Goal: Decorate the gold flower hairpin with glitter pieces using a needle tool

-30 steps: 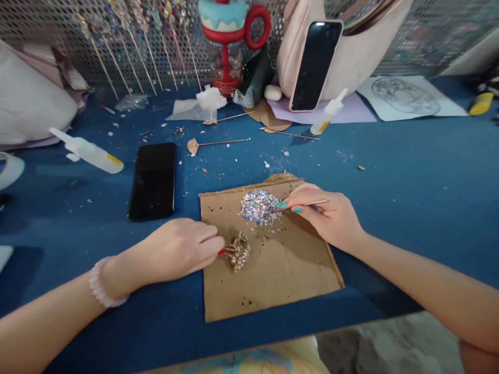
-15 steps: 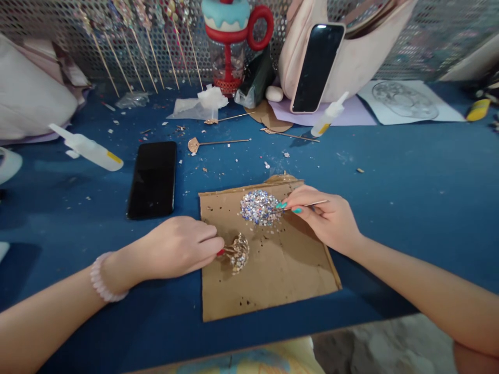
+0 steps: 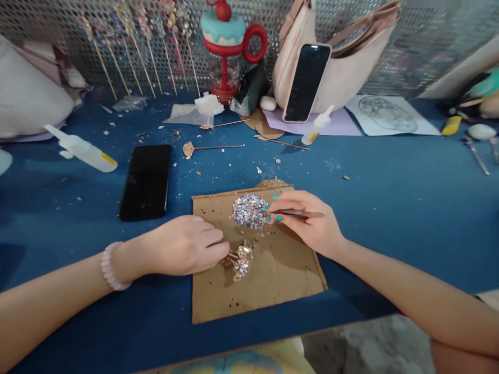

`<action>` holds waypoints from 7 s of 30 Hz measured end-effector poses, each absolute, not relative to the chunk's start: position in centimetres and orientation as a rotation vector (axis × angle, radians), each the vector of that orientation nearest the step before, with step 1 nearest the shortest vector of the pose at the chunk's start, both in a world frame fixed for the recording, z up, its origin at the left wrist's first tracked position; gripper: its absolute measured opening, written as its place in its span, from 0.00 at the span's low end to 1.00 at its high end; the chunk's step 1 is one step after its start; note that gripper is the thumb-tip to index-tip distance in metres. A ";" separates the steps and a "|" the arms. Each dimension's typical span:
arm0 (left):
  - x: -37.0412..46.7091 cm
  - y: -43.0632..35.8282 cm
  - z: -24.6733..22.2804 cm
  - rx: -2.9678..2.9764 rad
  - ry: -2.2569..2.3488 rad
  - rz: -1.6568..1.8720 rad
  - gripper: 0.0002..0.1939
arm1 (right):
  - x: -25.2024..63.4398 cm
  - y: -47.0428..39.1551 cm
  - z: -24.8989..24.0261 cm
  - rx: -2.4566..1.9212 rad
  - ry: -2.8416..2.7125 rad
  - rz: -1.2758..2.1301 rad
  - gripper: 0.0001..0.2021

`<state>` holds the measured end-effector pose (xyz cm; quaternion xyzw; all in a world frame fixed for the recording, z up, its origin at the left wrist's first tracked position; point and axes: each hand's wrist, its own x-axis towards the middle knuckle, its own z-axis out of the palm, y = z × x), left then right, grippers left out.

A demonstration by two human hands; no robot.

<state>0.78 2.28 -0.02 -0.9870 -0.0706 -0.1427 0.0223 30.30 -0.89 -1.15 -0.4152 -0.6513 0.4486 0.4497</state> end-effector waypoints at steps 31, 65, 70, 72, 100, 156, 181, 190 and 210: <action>0.0 2.5 -0.2 -3.159 -0.253 -0.444 0.12 | 30.5 -0.3 -1.0 -0.812 -2.095 0.474 0.05; -0.1 2.7 -0.4 -3.204 -0.256 -0.472 0.15 | 29.9 -0.1 -0.8 -0.998 -2.109 0.220 0.09; -0.1 2.7 -0.5 -3.207 -0.260 -0.472 0.14 | 30.0 -0.1 -0.8 -0.998 -2.104 0.232 0.09; -0.1 2.7 -0.5 -3.207 -0.259 -0.475 0.14 | 30.1 -0.1 -0.8 -0.992 -2.106 0.240 0.08; 0.0 2.7 -0.4 -3.195 -0.259 -0.461 0.13 | 30.3 -0.2 -1.0 -0.950 -2.124 0.216 0.10; -0.5 2.2 0.5 -2.924 -0.099 -0.607 0.04 | 27.9 -3.4 1.7 -0.823 -2.075 0.580 0.06; -0.3 2.1 0.5 -2.949 -0.067 -0.607 0.06 | 27.4 -3.6 1.1 -0.770 -2.070 0.697 0.04; -0.4 2.0 0.2 -2.937 -0.090 -0.632 0.04 | 27.5 -3.7 1.3 -0.800 -2.075 0.663 0.05; 0.1 1.6 1.0 -2.958 -0.180 -0.582 0.13 | 27.9 -3.5 1.4 -0.742 -2.113 0.664 0.04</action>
